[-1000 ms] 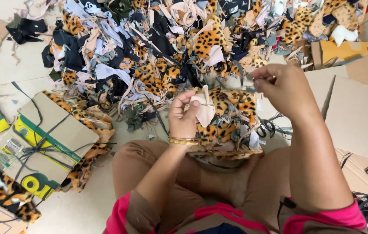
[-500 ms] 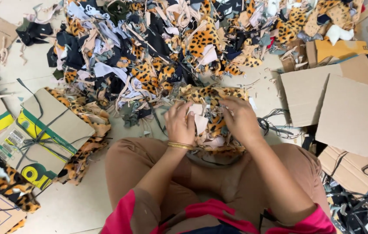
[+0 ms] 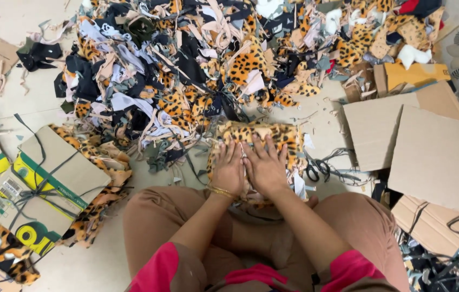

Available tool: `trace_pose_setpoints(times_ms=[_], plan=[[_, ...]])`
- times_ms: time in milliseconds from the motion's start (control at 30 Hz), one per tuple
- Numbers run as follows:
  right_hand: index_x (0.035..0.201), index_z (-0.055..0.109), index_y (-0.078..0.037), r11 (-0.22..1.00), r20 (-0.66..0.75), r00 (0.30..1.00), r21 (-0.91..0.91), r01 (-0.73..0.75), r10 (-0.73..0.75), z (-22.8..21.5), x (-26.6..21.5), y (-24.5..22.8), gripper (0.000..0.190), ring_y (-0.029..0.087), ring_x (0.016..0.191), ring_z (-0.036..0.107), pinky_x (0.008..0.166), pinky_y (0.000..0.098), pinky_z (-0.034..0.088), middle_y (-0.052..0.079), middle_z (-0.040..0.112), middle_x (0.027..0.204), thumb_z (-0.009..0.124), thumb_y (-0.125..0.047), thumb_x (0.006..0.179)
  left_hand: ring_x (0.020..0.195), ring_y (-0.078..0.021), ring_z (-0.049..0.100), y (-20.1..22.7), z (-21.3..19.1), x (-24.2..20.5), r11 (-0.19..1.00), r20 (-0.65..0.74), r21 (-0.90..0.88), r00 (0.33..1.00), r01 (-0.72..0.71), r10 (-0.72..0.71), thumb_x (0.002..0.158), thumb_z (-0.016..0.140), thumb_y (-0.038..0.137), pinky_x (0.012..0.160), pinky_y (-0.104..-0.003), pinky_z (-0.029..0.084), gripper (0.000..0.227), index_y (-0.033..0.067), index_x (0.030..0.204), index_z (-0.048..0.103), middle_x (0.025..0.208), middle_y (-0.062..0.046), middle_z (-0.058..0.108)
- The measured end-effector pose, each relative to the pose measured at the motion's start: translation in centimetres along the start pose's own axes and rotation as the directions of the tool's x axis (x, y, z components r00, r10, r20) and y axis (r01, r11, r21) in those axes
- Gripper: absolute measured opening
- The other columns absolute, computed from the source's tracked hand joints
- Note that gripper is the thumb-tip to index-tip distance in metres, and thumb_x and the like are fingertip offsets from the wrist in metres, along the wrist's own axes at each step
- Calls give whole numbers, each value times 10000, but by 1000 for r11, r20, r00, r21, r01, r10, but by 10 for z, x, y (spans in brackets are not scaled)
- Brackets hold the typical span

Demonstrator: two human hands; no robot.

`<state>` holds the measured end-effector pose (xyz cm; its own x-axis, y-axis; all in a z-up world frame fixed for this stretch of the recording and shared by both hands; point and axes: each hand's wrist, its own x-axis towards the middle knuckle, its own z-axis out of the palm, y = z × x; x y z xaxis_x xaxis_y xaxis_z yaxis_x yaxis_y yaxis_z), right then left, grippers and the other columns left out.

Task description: The person sorts through a pile of scrap fabric pieces by hand, picking up individual pieces, smoothing them out, and stacking them into a neat bundle.

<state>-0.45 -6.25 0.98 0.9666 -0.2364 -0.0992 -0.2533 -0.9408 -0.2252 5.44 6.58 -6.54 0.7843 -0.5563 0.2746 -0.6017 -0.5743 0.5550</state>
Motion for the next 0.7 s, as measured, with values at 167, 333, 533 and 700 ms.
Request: trace_pose_setpoints(times_ms=[167, 333, 533, 700], plan=[[1533, 429, -317, 1000, -11, 1000, 4, -18, 18, 5, 1, 0, 522, 369, 1539, 164, 1178, 711, 69, 42, 280, 1661, 441, -418, 1021, 1419, -508, 396, -6, 4, -1, 1000, 14, -12, 1000, -8, 8, 974, 531, 193, 1166, -571, 299, 528, 0, 1465, 513, 1543, -259, 467], [1482, 495, -305, 994, 49, 999, 108, -28, 23, -44, 26, 7, 511, 378, 1487, 227, 1104, 743, 52, 75, 364, 1644, 459, -438, 990, 1438, -450, 416, 9, -47, 31, 996, 72, -58, 995, 69, -65, 959, 559, 286, 1191, -571, 299, 517, 67, 1427, 578, 1512, -190, 526], [1394, 659, -219, 800, 206, 926, 468, -377, 316, -77, 127, 33, 404, 376, 1094, 656, 965, 458, 527, 167, 722, 1265, 466, -404, 1090, 1504, -426, 345, -31, -48, 84, 970, -191, -219, 970, 107, -150, 964, 607, 397, 1231, -596, 231, 521, 86, 1379, 653, 1576, -182, 507], [1372, 621, -141, -18, 302, 884, 948, -317, 356, -26, 233, 72, 366, 122, 948, 647, 757, 339, 529, -51, 684, 1141, 571, -181, 1012, 1551, -426, 283, -71, -30, 88, 929, -267, -342, 933, 141, -240, 991, 611, 438, 1234, -571, 253, 557, 81, 1419, 615, 1611, -203, 445]])
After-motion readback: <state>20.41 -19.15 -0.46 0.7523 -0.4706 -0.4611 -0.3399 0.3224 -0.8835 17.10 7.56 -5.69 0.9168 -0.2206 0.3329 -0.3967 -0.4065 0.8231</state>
